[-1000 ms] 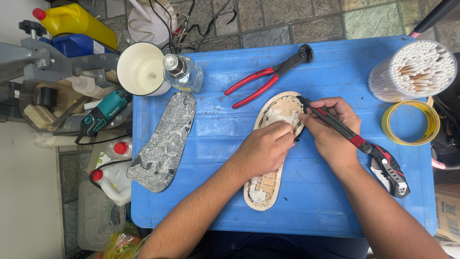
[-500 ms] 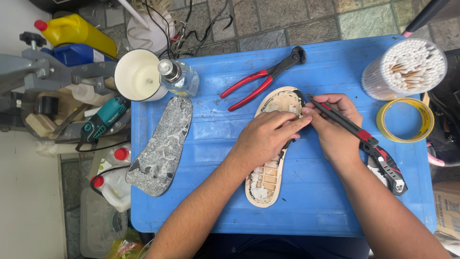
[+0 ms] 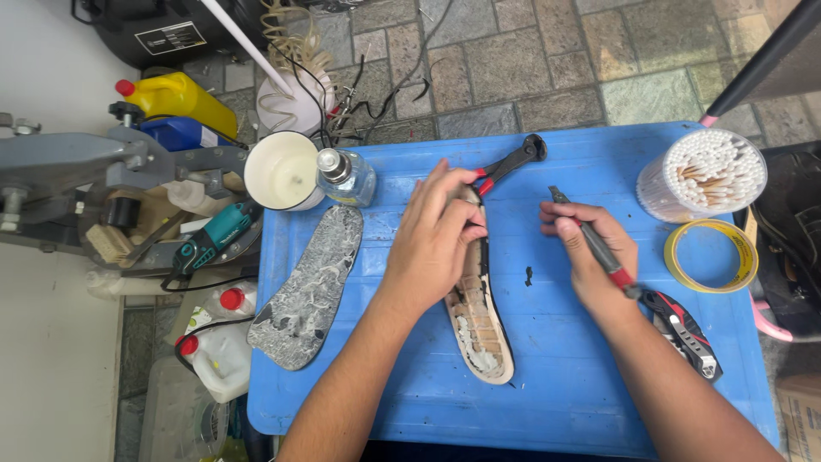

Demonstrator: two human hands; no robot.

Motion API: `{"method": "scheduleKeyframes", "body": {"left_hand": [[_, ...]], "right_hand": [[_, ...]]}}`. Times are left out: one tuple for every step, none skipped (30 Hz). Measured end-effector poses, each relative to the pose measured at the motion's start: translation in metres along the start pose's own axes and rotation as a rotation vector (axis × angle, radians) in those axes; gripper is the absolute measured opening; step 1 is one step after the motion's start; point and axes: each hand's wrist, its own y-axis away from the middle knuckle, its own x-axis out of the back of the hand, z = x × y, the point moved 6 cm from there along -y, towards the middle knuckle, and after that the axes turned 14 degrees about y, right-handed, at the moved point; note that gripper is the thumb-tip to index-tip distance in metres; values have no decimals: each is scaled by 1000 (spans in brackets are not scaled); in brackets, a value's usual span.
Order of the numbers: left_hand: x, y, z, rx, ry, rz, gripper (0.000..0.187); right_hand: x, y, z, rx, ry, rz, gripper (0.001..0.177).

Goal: The person uses a utility knife to scrape and remove old adhesive and debris from the edges and surface of a shoe sole. They repeatedly scrape along the perimeter and central areas, occasionally lifting the sole to inspect the underside.

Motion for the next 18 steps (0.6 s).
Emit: {"method": "scheduleKeyframes", "body": {"left_hand": [[4, 0, -2, 22, -46, -8, 16], [7, 0, -7, 43, -93, -15, 16], [9, -2, -13, 64, -140, -22, 16], [8, -2, -19, 76, -123, -11, 16], [5, -3, -26, 88, -106, 0, 16], [2, -6, -32, 93, -92, 15, 17], [-2, -7, -37, 96, -89, 34, 16], [-6, -10, -42, 94, -84, 53, 15], [-8, -12, -47, 92, -80, 72, 14], [-10, -12, -52, 91, -59, 75, 13], [-12, -13, -56, 90, -38, 79, 13], [-13, -13, -59, 90, -16, 81, 12], [-14, -13, -61, 86, -15, 76, 12], [-14, -14, -61, 79, -14, 71, 12], [-14, -14, -62, 73, -14, 67, 12], [-14, -15, -62, 69, -4, 68, 11], [-15, -15, -61, 66, 6, 68, 11], [-15, -15, -60, 63, 15, 71, 10]], "right_hand": [[-2, -3, -8, 65, 132, 7, 18], [-4, -8, -17, 133, 264, 15, 18], [-8, -15, -24, 201, 395, 25, 19], [-12, -22, -32, 297, 483, 27, 25], [-17, -31, -39, 395, 570, 28, 30], [-23, -41, -46, 500, 655, 32, 36], [-29, -47, -49, 547, 715, 11, 38], [-35, -54, -51, 595, 776, -6, 39], [-41, -59, -53, 643, 838, -23, 41], [-43, -64, -49, 600, 779, -78, 42], [-46, -66, -45, 557, 719, -132, 42], [-49, -67, -41, 511, 660, -186, 42], [-47, -66, -38, 472, 620, -175, 41], [-44, -63, -35, 434, 580, -162, 40], [-41, -59, -33, 396, 540, -149, 38], [-39, -53, -31, 383, 549, -158, 37], [-38, -47, -30, 370, 558, -166, 35], [-37, -41, -29, 359, 567, -176, 34]]}}
